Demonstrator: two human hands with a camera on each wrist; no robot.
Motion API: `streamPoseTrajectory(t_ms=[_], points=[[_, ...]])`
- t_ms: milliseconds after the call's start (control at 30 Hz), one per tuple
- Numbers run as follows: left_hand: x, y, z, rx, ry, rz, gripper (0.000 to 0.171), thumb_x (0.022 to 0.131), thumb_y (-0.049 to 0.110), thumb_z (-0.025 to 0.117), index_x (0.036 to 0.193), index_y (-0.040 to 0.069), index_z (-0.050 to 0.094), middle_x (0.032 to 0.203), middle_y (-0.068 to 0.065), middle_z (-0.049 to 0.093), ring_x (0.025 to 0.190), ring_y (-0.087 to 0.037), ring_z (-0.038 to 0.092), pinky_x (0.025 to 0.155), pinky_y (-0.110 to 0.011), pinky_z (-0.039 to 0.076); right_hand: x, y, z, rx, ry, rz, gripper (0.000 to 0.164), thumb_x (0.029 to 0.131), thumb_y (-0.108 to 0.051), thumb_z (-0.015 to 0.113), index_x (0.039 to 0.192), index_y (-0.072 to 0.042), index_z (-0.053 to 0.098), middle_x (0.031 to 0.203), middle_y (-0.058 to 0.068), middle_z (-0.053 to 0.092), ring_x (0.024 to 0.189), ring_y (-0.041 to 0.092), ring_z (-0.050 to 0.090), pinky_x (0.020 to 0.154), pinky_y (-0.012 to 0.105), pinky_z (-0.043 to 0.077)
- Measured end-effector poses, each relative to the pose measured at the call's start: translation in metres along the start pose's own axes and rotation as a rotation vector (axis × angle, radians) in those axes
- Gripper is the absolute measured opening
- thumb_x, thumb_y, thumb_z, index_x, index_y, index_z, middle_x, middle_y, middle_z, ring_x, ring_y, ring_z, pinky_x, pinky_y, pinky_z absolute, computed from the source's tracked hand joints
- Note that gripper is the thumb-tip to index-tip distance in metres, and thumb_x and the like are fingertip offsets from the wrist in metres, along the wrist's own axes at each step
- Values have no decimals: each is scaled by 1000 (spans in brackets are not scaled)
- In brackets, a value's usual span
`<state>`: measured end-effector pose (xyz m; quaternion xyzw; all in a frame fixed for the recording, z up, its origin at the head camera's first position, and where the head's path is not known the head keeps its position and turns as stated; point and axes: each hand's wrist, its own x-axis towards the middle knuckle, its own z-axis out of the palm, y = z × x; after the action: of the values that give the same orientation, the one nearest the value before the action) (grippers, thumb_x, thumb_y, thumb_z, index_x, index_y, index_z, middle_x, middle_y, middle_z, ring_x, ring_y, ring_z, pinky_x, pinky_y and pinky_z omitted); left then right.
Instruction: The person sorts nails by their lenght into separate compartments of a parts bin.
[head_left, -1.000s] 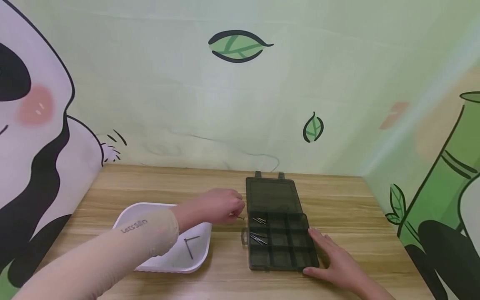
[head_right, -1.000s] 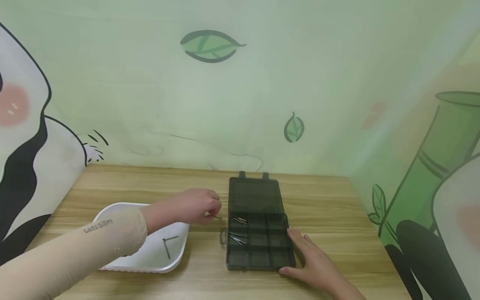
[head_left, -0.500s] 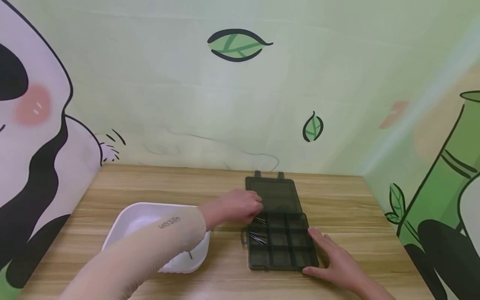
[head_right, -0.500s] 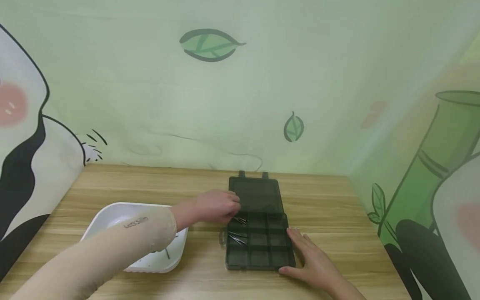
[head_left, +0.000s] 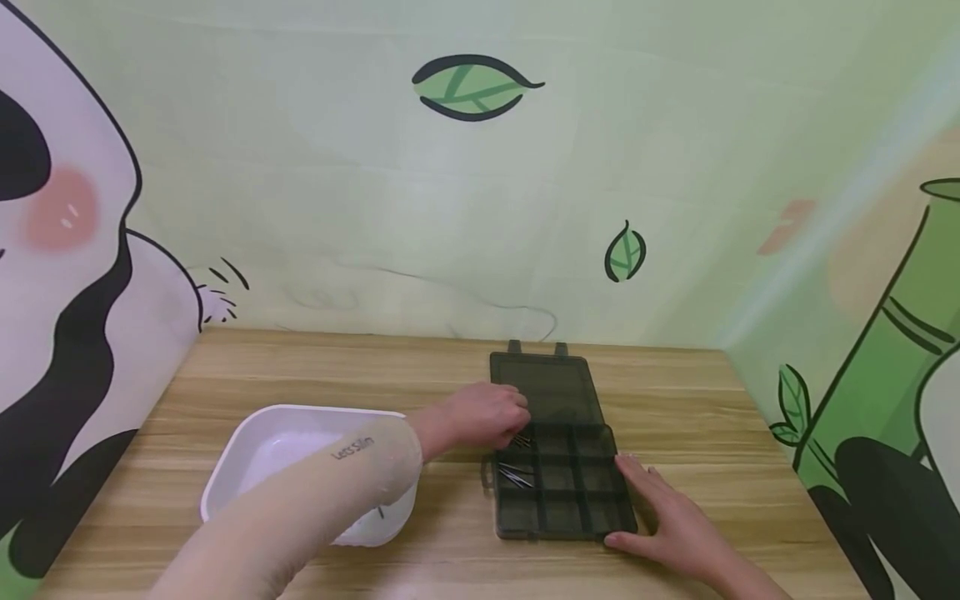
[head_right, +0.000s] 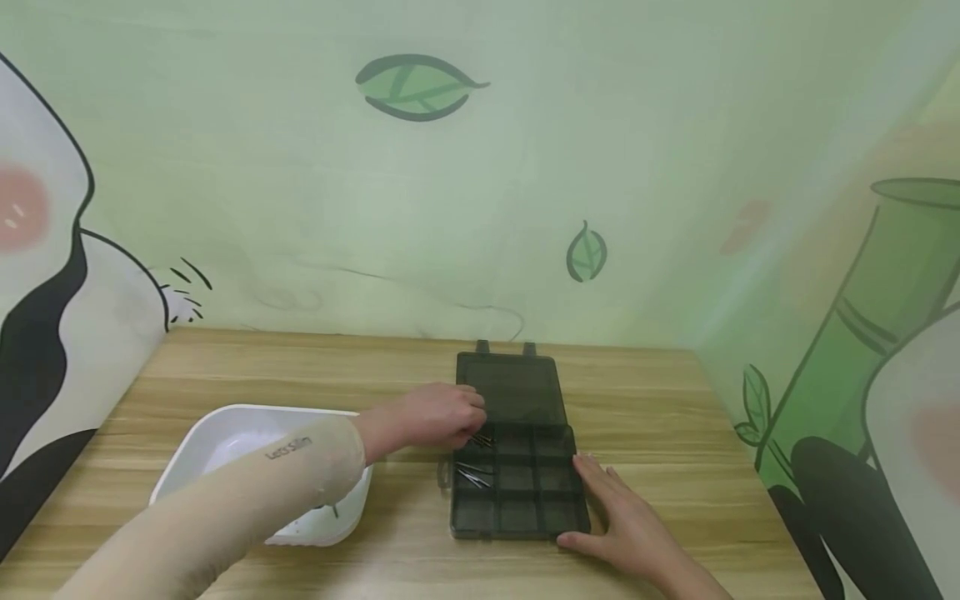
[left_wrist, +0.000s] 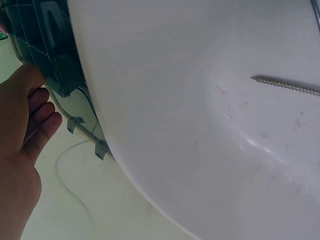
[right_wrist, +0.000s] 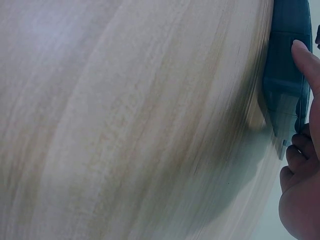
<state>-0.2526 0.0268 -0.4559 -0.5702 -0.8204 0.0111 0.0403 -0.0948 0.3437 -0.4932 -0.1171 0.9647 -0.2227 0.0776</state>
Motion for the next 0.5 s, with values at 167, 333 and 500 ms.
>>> streamPoseTrajectory(t_ms=[167,333,500], points=[[-3,-2,-2,-47,-9,-24,14,87,8,73,80,16,65,84,5,60,83,-15,57,69,-27,50,1,1,0,3,7,-28,110,81,-64,84,165,-8,39,166,21,43,147,53,43,114,66,40],[-13,-7,-7,-50,-1,-44,9,86,12,76,83,16,68,86,5,62,85,-16,60,72,-29,52,1,2,0,9,9,-42,110,82,-63,84,165,-7,39,166,21,42,148,51,43,115,65,40],[-30,-11,-17,-27,32,-22,10,86,14,80,84,16,70,84,4,63,83,-17,63,71,-31,54,0,1,0,16,2,-36,110,81,-64,84,165,-7,39,166,21,42,147,52,43,115,66,40]])
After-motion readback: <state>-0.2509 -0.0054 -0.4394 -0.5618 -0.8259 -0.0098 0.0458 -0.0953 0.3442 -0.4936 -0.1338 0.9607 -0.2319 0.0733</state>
